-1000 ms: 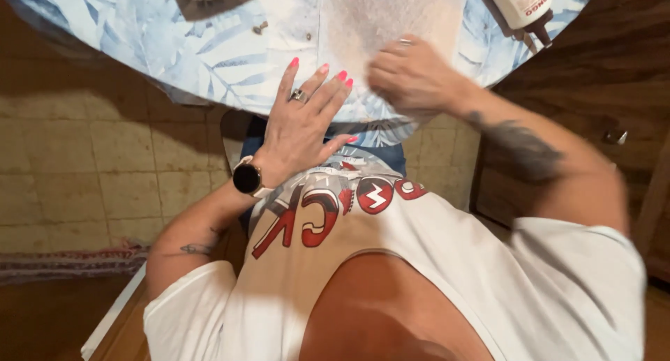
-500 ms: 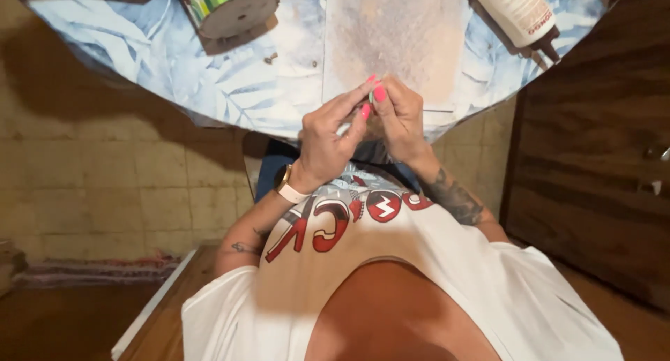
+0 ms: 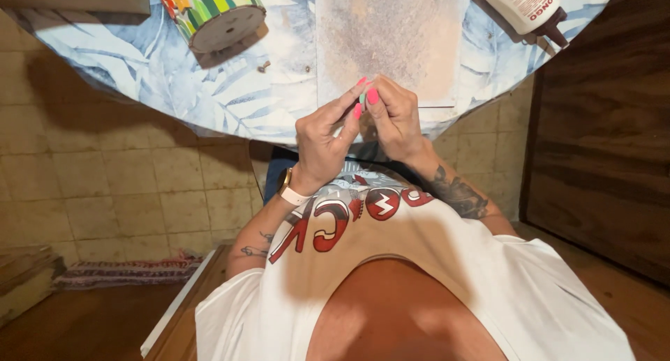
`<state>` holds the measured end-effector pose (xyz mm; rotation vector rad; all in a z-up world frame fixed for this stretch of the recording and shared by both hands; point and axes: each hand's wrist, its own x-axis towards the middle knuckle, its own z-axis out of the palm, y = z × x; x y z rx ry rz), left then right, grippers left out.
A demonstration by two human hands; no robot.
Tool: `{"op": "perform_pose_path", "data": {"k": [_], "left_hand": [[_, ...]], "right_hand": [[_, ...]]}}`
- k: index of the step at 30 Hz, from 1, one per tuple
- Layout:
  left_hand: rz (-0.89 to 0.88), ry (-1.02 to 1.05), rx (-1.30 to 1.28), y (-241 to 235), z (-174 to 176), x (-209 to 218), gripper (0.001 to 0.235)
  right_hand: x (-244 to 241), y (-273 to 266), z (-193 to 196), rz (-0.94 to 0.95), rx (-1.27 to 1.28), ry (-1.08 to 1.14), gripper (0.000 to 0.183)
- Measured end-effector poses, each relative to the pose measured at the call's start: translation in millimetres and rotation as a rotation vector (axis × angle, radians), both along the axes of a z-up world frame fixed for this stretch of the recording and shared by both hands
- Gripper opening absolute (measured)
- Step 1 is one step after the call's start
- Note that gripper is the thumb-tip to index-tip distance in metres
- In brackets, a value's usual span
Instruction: Decorating a cylindrical container with small colorful flowers and applying glue to craft materials.
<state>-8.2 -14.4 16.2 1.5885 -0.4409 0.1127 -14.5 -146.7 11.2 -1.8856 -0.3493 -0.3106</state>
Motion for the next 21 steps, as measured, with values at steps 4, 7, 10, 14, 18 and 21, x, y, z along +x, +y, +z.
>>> {"op": "perform_pose_path", "data": {"k": [4, 7, 10, 14, 18, 21], "left_hand": [[0.006, -0.008, 0.004, -0.9, -1.0, 1.3, 0.024], [0.013, -0.019, 0.026, -0.2, -4.9, -0.8, 0.025], [0.013, -0.031, 0.035, 0.0, -7.2, -0.6, 0.026], [0.066, -0.083, 0.045, -0.2, -8.4, -1.6, 0.023], [0.118, -0.128, 0.077, 2.4, -9.0, -1.9, 0.021], [0.139, -0.147, 0.094, 4.7, -6.5, -1.4, 0.021]], "right_hand": [[1.1, -0.9, 1.0, 0.013, 0.007, 0.002, 0.032], [-0.2, -2.4, -3.3, 0.017, 0.016, 0.006, 0.032], [0.3, -3.0, -2.0, 0.024, 0.030, 0.012, 0.032], [-0.1, -1.7, 1.6, 0.040, 0.020, 0.021, 0.027], [-0.6, 1.9, 4.7, 0.038, 0.024, 0.023, 0.023], [0.5, 5.8, 6.2, 0.019, 0.050, 0.030, 0.023]]}}
